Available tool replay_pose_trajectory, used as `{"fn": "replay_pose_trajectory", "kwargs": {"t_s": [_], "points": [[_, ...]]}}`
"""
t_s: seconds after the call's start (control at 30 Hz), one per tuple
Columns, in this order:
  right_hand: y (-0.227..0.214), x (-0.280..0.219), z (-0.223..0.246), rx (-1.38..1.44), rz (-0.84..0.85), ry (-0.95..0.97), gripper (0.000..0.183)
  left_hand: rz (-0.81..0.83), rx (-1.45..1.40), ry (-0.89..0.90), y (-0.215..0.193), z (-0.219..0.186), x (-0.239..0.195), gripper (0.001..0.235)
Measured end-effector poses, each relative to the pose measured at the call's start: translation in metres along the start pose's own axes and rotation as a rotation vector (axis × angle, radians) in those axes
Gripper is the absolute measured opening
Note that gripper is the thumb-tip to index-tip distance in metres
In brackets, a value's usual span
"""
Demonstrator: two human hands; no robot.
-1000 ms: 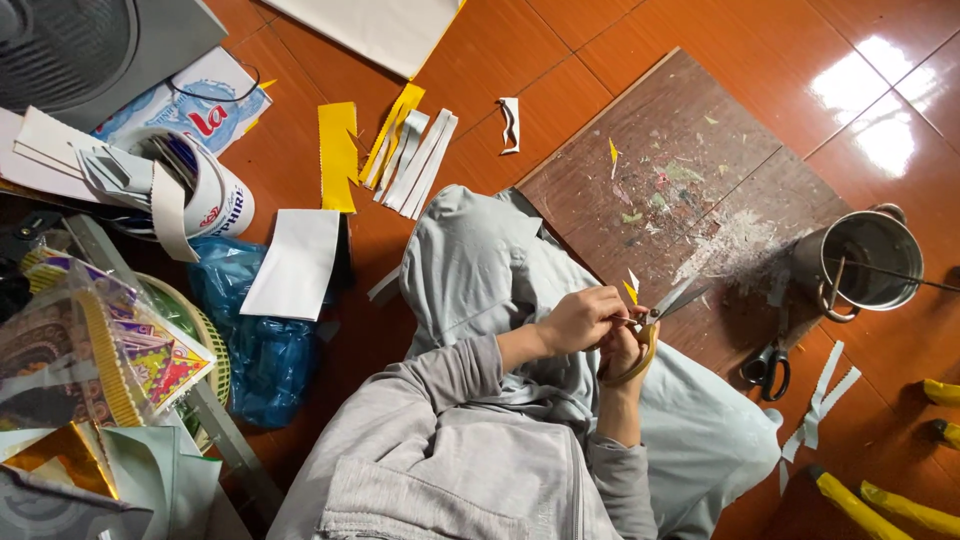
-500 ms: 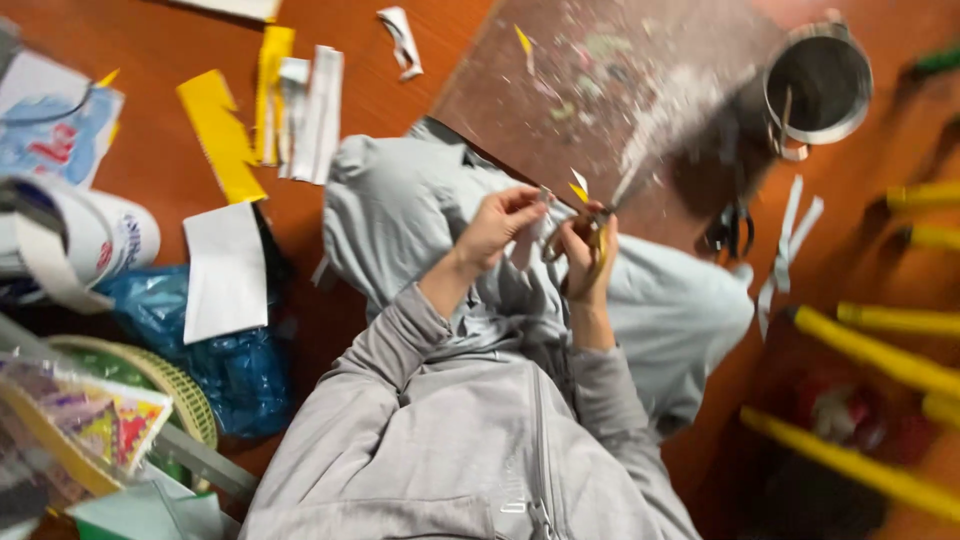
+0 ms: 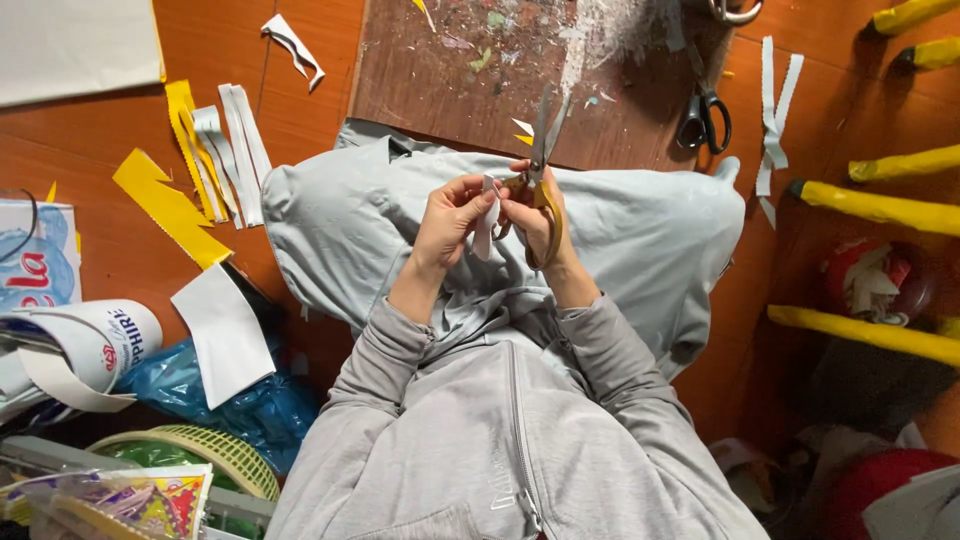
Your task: Cutting paper into small strips using scissors.
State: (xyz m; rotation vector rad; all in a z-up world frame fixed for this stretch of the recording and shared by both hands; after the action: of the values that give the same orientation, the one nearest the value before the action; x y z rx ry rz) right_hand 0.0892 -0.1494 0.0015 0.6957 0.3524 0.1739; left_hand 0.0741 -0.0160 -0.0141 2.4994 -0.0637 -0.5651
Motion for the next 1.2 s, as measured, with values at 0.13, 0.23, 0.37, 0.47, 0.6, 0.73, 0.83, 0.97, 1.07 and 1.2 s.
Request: {"fn": "replay_pose_trajectory", "kwargs": {"t_s": [0.13,0.23,0.37,0.47,0.6,0.73,0.83,0.97,1.07,1.2], "points": [[0.001,0.001,0.000,0.023,0.009,-0.017,0.053,0.001,0.045,0.037,0.000,-0.002,0.000,0.019],[0.001,0.001,-0.001,-0.007,0.033,-0.038,0.054,0.014,0.057,0.060,0.005,-0.006,-0.002,0.019],[0.006,0.000,0.002,-0.004,0.014,-0.008,0.054,0.002,0.110,0.068,0.006,-0.009,-0.004,0.020],[0.010,-0.001,0.004,0.001,-0.016,0.020,0.053,-0.012,0.152,0.072,0.010,-0.011,-0.006,0.019],[-0.007,0.004,-0.012,-0.086,-0.017,-0.017,0.051,-0.205,0.286,0.297,-0.008,-0.012,-0.007,0.014],[-0.007,0.006,-0.011,-0.073,-0.008,-0.050,0.051,-0.247,0.289,0.338,-0.012,-0.031,-0.006,0.014],[0.000,0.005,-0.001,-0.048,-0.018,-0.064,0.053,-0.160,0.222,0.286,-0.014,-0.021,-0.002,0.015],[0.003,0.003,-0.006,0.029,0.025,-0.037,0.062,-0.063,0.007,0.076,0.001,-0.007,0.000,0.016],[0.004,0.001,-0.004,0.024,0.022,-0.049,0.063,-0.038,-0.013,0.059,0.005,-0.003,-0.001,0.016],[-0.003,0.002,-0.005,-0.077,-0.053,-0.075,0.057,-0.039,0.060,0.063,0.000,0.005,0.000,0.016]]}}
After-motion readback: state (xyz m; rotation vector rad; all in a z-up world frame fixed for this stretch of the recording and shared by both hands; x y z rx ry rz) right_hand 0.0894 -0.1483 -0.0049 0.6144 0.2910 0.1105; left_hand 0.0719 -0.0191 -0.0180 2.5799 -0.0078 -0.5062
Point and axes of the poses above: each hand's wrist, its own x-axis towards the middle knuckle, its own y-axis out of the palm, z = x × y, the point moved 9 cm from there along x, towards the middle knuckle, and after that the axes turned 8 degrees about x, right-handed, at the moved point
